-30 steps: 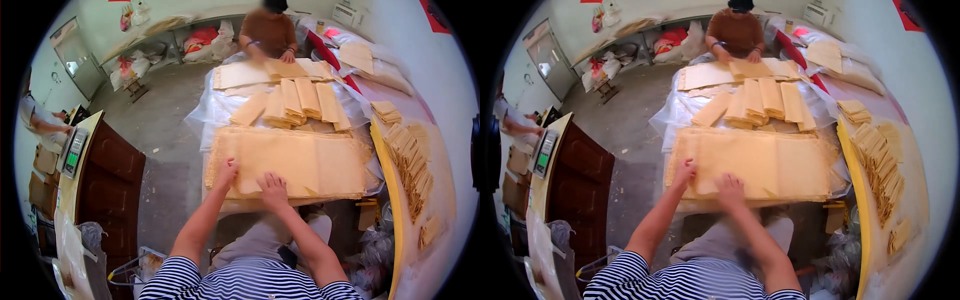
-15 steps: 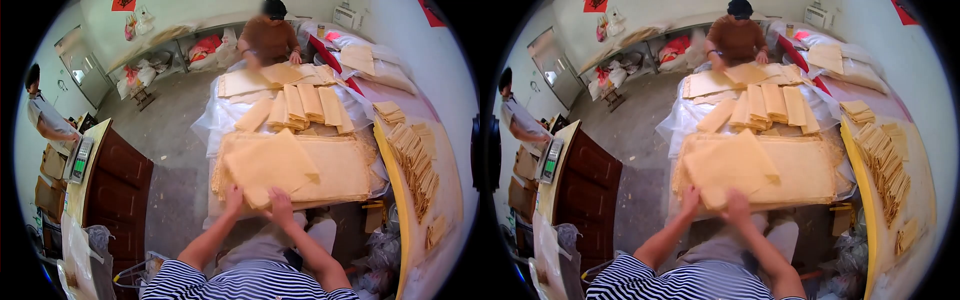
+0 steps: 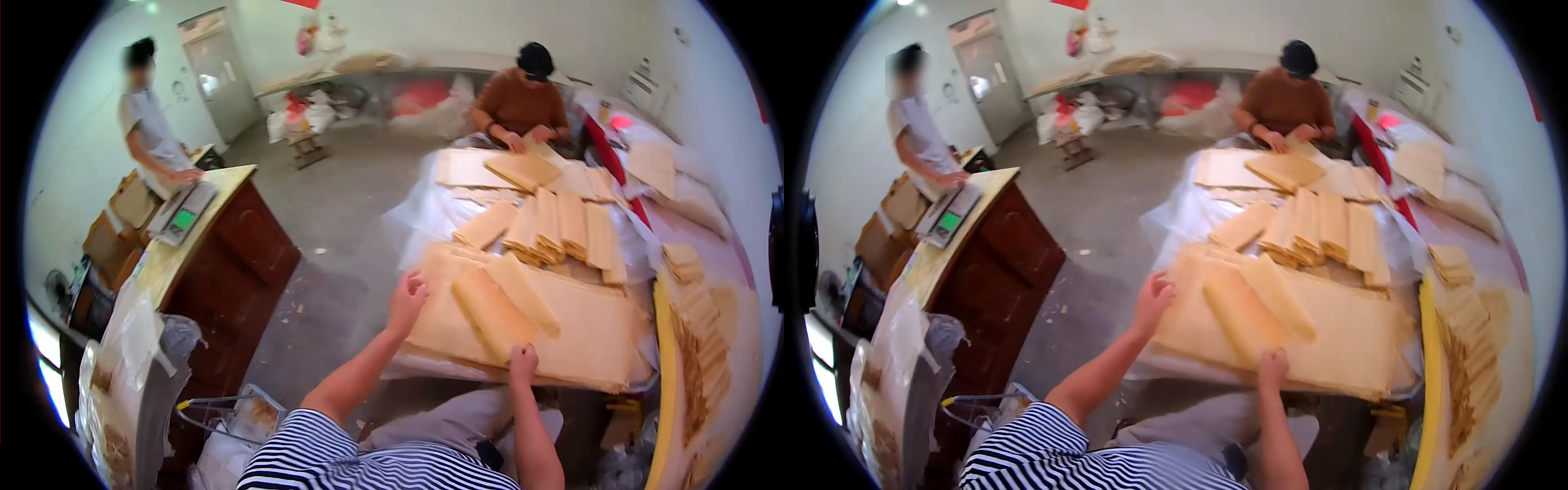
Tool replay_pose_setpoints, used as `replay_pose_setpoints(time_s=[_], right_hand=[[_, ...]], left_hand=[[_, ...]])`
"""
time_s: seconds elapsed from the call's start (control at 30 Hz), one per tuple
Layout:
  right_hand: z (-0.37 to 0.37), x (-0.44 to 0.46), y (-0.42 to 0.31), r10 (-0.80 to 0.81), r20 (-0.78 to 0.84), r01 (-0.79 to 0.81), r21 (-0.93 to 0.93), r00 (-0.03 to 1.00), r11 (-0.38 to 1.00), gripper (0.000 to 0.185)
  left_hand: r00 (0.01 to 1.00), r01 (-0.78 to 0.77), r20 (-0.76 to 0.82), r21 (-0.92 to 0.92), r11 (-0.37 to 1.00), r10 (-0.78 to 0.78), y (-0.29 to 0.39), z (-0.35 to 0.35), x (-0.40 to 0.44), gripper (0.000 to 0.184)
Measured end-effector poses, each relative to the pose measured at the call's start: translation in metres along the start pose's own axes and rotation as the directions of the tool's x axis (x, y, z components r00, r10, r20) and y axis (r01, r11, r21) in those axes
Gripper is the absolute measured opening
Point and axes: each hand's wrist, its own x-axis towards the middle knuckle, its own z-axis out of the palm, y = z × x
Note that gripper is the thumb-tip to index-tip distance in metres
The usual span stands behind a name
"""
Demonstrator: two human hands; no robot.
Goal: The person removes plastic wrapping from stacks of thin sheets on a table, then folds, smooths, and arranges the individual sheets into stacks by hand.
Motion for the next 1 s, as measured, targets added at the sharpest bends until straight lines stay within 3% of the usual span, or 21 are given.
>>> replay_pose_setpoints(time_s=[0.03,0.13,0.23,0.3,0.37,0.43,0.47,0.53,0.6,0.7,0.77,0.83,1.0], right_hand=[[0.001,0.004,0.012,0.015,0.047,-0.016,0.015,0.999,1.000,0.020],[-0.009,0.001,-0.021,0.074,0.148,-0.088,0.095,0.986,0.992,0.019],[-0.001,0.011,-0.011,-0.083,0.085,0.080,0.039,0.993,0.996,0.018],[0.001,0.012,0.003,-0.286,-0.032,0.284,-0.052,0.958,0.957,0.017],[-0.007,0.012,-0.006,0.041,0.150,-0.047,0.042,0.988,0.998,0.015],[0.000,0.014,0.019,-0.046,0.118,0.041,0.043,0.992,0.998,0.013],[0.009,0.017,0.039,-0.123,0.057,0.123,0.000,0.991,0.992,0.012],[0.006,0.013,0.026,-0.155,0.055,0.158,-0.047,0.986,0.986,0.014],[0.006,0.014,0.021,0.019,0.165,-0.017,-0.016,0.986,1.000,0.020],[0.002,0.009,0.002,-0.002,0.125,0.009,-0.050,0.992,0.999,0.022],[-0.003,0.009,-0.011,-0.055,0.141,0.069,-0.096,0.989,0.993,0.023],[-0.006,0.004,-0.021,-0.078,0.119,0.096,-0.149,0.990,0.984,0.023],[-0.012,-0.005,-0.024,-0.209,0.067,0.216,-0.124,0.976,0.968,0.025]], left_hand=[[0.996,0.080,-0.036,-0.096,0.992,-0.084,0.007,-0.013,0.011,0.045],[0.960,-0.017,-0.279,-0.197,0.980,-0.039,0.032,-0.059,0.054,0.051],[0.836,-0.228,-0.536,-0.150,0.962,0.115,0.055,-0.123,0.112,0.055],[0.788,-0.239,-0.608,-0.148,0.960,0.102,0.105,-0.147,0.119,0.055],[0.740,-0.253,-0.597,0.179,0.951,0.309,0.098,-0.176,0.145,0.045],[0.751,-0.304,-0.354,0.563,0.768,0.557,0.095,-0.164,0.138,0.034],[0.805,-0.347,-0.254,0.531,0.773,0.535,0.095,-0.143,0.122,0.031],[0.856,-0.398,0.053,0.703,0.589,0.515,0.065,-0.104,0.096,0.037],[0.752,-0.623,0.394,0.687,0.375,0.528,0.041,-0.057,0.061,0.045],[0.656,-0.754,0.663,0.547,0.365,0.360,-0.006,0.010,0.027,0.052],[0.586,-0.804,0.741,0.483,0.346,0.328,-0.025,0.042,0.013,0.052],[0.468,-0.880,0.860,0.434,0.195,0.202,-0.031,0.068,0.004,0.055],[0.461,-0.872,0.874,0.416,0.257,0.151,-0.044,0.086,0.008,0.050]])
